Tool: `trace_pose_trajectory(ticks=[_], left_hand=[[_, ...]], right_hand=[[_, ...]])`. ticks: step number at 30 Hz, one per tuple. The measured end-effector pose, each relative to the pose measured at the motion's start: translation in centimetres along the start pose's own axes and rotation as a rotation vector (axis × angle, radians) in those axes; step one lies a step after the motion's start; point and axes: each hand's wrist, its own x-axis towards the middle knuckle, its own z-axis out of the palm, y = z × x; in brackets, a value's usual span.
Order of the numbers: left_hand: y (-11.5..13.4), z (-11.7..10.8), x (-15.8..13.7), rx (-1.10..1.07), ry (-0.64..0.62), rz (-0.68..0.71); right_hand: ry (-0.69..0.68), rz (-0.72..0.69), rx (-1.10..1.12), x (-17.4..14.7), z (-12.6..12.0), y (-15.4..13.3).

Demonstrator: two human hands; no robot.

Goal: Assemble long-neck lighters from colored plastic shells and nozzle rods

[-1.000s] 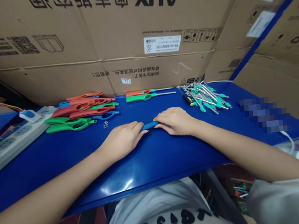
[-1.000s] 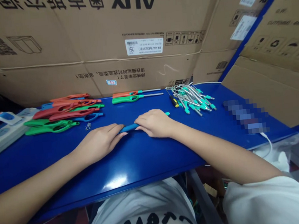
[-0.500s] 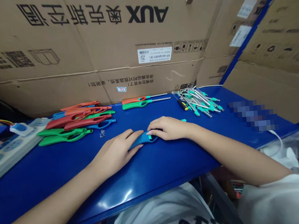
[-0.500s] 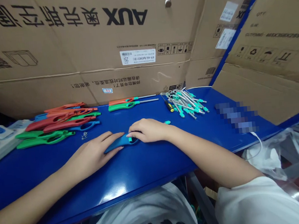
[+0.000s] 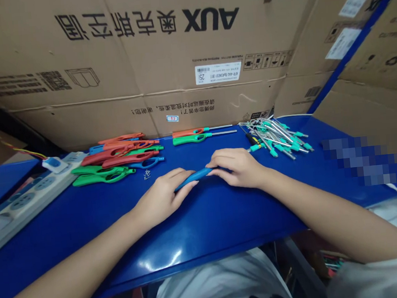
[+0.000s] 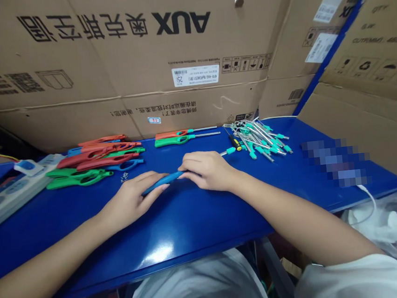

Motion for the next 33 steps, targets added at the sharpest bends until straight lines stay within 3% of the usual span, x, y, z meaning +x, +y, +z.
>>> trace_pose_trajectory(ticks=[10, 17, 21, 25, 29, 33], left_hand=[[-1.5, -1.8, 0.1, 0.142, -0.029, 0.050], [-0.5, -1.7, -0.2, 0.206, 0.029, 0.085], [-0.2, -1.2, -0.4, 0.247, 0.114, 0.111], [-0.7, -1.4, -0.2, 0.226, 0.112, 0.105], [-1.7, -1.9, 0.0, 0.252, 0.123, 0.086], [-2.3, -2.6, 0.1, 0.269, 0.170, 0.076]], right_hand=[[-0.125, 0.063, 0.003, 0.3, -1.1, 1.1], [-0.021, -0.072, -0.143, -0.3, -0.9, 1.5], [-0.030, -0.086, -0.148, -0.1, -0.6, 0.9], [-0.095, -0.027, -0.165, 0.3, -1.0, 1.2], [-0.200, 0.127, -0.343, 0.0, -2.6, 2.6], [-0.210, 0.273, -0.447, -0.8, -4.4, 4.8]])
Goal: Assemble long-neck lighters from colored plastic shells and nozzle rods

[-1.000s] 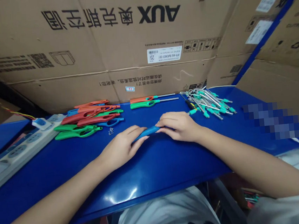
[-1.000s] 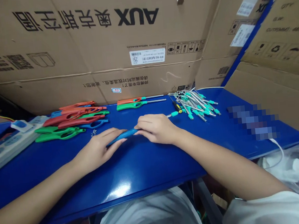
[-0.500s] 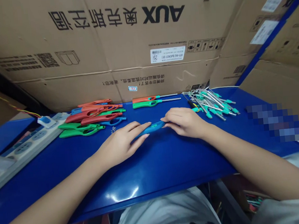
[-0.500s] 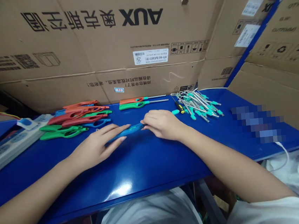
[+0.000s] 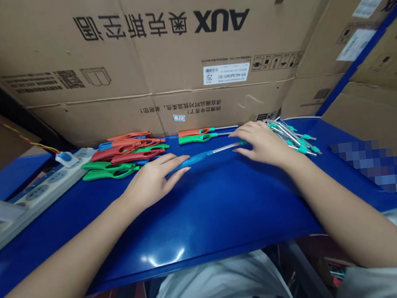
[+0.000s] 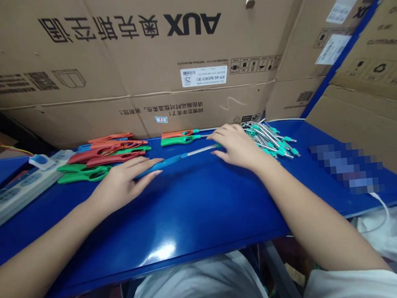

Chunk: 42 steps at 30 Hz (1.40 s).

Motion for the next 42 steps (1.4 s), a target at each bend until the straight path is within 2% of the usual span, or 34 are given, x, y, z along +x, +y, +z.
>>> trace_pose_trajectory(ticks=[3, 9, 15, 18, 21, 26, 32, 38, 42], left_hand=[[-0.4, -0.3, 0.1, 0.012, 0.008, 0.000], [-1.0, -0.3, 0.1, 0.015, -0.007, 0.012], [0.0, 1.1, -0.4, -0.139, -0.071, 0.050], [0.5, 1.9, -0.7, -0.209, -0.110, 0.049], [0.7, 2.0, -0.6, -0.230, -0.120, 0.036], [0.7, 1.6, -0.2, -0.261, -0.074, -0.020], [1.7, 1.7, -0.4, -0.367, -0.019, -0.115], [2.0, 1.9, -0.3, -0.579, -0.190, -0.310], [2.1, 1.8, -0.2, -0.677, -0.225, -0.421]], right_hand=[[0.019, 0.026, 0.035, -0.2, -0.1, 1.6], [0.003, -0.108, 0.120, -0.2, 0.1, 2.0], [0.053, -0.263, 0.168, 0.0, 1.6, -2.1], [0.032, -0.336, 0.149, 0.0, 2.4, -4.2], [0.025, -0.312, 0.203, 0.0, 2.5, -4.7], [-0.007, -0.281, 0.280, 0.2, 1.5, -3.8], [0.029, -0.376, 0.217, -0.1, 1.4, -4.4], [0.085, -0.451, 0.118, -0.6, 2.2, -5.2], [0.118, -0.437, 0.135, -0.7, 1.8, -5.2]])
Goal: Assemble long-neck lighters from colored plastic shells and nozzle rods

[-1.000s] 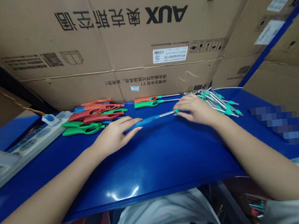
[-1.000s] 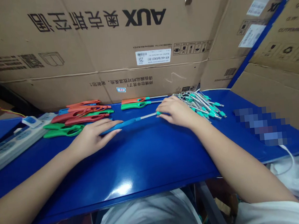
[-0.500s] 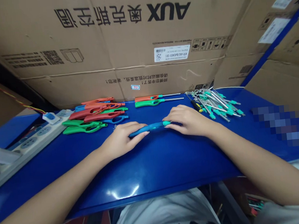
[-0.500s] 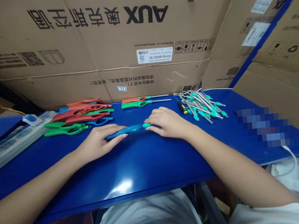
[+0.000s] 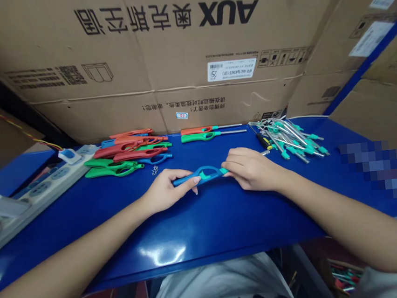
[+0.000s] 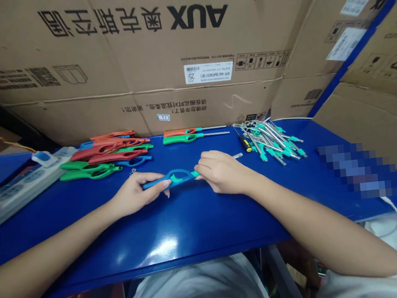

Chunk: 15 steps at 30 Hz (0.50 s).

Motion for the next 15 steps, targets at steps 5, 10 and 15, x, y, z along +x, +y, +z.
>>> trace_pose_trajectory(ticks=[5, 10, 15], left_hand=[[0.10, 0.21, -0.22, -0.083, -0.013, -0.047], [-0.08, 0.23, -0.29, 0.035, 0.036, 0.089], [-0.58, 0.31, -0.62, 0.289, 0.158, 0.419]], right_hand=[[0.005, -0.013, -0.033, 0.24, -0.62, -0.18], [0.011, -0.019, -0.042, 0.34, -0.76, -0.31], [0.008, 0.006, 0.040, 0.26, -0.52, -0.47]])
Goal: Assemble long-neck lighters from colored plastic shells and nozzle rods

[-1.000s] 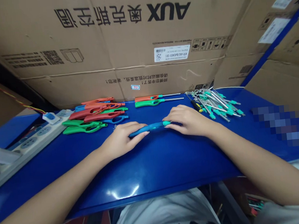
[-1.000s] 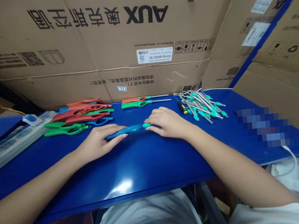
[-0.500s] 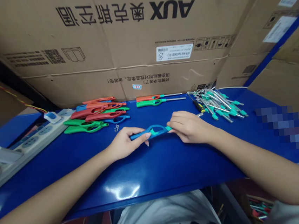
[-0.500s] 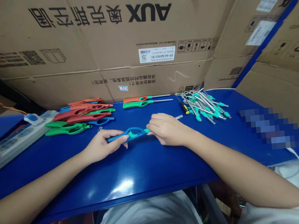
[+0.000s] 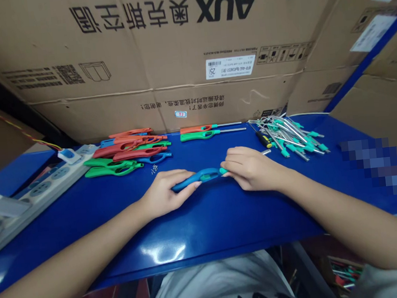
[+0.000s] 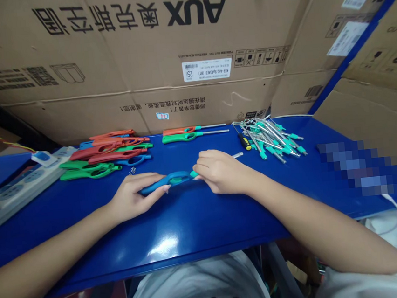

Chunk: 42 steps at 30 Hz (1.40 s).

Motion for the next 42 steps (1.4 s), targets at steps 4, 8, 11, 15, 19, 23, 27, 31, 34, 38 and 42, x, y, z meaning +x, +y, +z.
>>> trace_pose_trajectory(ticks=[4, 8, 11, 15, 19, 23, 27, 31, 34, 38, 42], left_hand=[[-0.3, 0.3, -0.7, 0.177, 0.026, 0.140], [-0.6, 0.4, -1.0, 0.343, 0.014, 0.197], [-0.7, 0.3, -0.6, 0.404, -0.093, 0.171], [-0.3, 0.0, 0.4, 0.439, -0.287, 0.055], [-0.2, 0.1, 0.7, 0.409, -0.327, -0.004], [-0.4, 0.0, 0.6, 0.411, -0.325, -0.025], [-0.2, 0.0, 0.5, 0.411, -0.319, -0.054], [0.1, 0.3, 0.3, 0.357, -0.287, -0.100], [0.2, 0.7, 0.1, 0.306, -0.246, -0.105], [0.0, 1.1, -0.1, 0.276, -0.230, -0.100], [0.0, 1.3, -0.2, 0.256, -0.239, -0.102]], right_hand=[[-0.009, 0.037, 0.065, -0.1, 0.1, -0.2], [-0.046, 0.068, 0.099, -0.2, 0.2, 0.0], [-0.167, 0.123, 0.134, 0.1, 0.4, 0.3], [-0.399, 0.303, 0.116, 0.4, 0.3, 0.4], [-0.506, 0.462, 0.066, -0.2, -0.5, 1.2], [-0.566, 0.563, 0.175, -1.6, -1.8, 3.3], [-0.510, 0.796, -0.051, -2.6, -2.5, 5.6], [-0.525, 1.073, -0.362, -3.1, -1.8, 6.7], [-0.563, 1.135, -0.299, -3.2, -1.3, 7.0], [-0.420, 1.152, -0.305, -3.2, -1.8, 7.4], [0.105, 1.059, -0.242, -2.0, -2.2, 7.3]])
